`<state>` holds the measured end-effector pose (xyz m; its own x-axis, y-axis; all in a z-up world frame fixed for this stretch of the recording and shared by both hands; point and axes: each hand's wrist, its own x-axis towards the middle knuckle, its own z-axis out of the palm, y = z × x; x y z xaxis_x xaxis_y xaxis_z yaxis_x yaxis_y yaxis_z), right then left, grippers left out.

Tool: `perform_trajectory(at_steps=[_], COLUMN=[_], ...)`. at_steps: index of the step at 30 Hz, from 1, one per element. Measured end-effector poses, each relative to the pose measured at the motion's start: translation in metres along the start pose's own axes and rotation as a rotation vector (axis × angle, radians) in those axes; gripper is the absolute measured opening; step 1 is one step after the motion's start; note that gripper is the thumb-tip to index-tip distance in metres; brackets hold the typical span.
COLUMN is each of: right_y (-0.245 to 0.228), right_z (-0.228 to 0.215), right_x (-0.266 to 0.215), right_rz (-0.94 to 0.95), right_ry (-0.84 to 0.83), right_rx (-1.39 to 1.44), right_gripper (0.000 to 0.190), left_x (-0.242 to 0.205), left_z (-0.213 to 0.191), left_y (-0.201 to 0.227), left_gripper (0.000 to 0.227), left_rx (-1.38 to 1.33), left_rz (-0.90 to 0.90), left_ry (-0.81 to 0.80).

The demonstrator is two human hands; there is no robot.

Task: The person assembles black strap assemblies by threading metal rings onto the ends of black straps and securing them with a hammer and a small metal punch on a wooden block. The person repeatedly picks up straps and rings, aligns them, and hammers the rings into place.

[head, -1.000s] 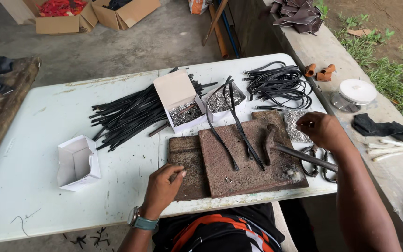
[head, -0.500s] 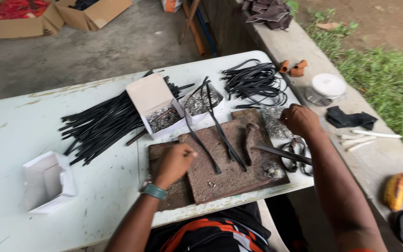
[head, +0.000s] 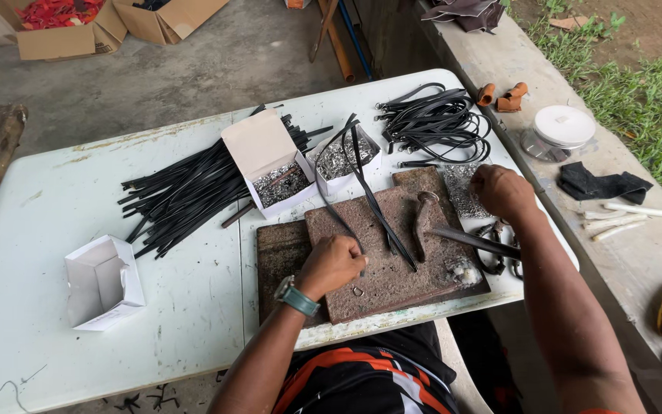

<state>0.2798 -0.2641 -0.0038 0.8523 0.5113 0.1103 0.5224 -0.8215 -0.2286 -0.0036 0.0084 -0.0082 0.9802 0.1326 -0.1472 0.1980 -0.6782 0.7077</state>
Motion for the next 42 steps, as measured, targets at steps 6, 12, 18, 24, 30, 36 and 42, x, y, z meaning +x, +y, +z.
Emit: perform_trajectory(at_steps=[6,12,18,24,30,36,42], right_y=[0.011,0.003,-0.012,-0.052,-0.113,-0.164,-0.186], right_z=[-0.005,-0.014,-0.035,-0.041,-0.020,0.007,0.014], right_x=[-0.004,-0.012,-0.024,-0.075,-0.146,-0.176,-0.174], right_rz=[-0.044,-0.020,0.013,0.055,-0.172,-0.145,-0.124], right_ry=[0.124,0.105,0.235,0.324,0.227,-0.009,-0.115], right_rx=[0.056,0.035,0.162,0.577,0.914,0.995,1.016], right_gripper=[0.015,0.017,0.014,0.012,0.009,0.010,0.014], left_x=[-0.023,-0.043,-0.054,-0.065,-0.075,-0.080,-0.080], left_z=[-0.007,-0.003,-0.011,-0.011,-0.021,-0.020,-0.013], left_y=[-0.039,-0.044,-0.028,-0.004,0.013,0.014,-0.001], left_gripper=[0.018,0.017,0.016,0.017,0.017,0.016,0.015], left_rx=[-0.651,-1.102,-1.070,-0.351,-0.274,-0.238,-0.343], left_rz=[0.316,0.334,0.453,0.354,0.245,0.290,0.201], left_ry=[-0.097,-0.146,0.022,0.428,0.493,0.565,0.525])
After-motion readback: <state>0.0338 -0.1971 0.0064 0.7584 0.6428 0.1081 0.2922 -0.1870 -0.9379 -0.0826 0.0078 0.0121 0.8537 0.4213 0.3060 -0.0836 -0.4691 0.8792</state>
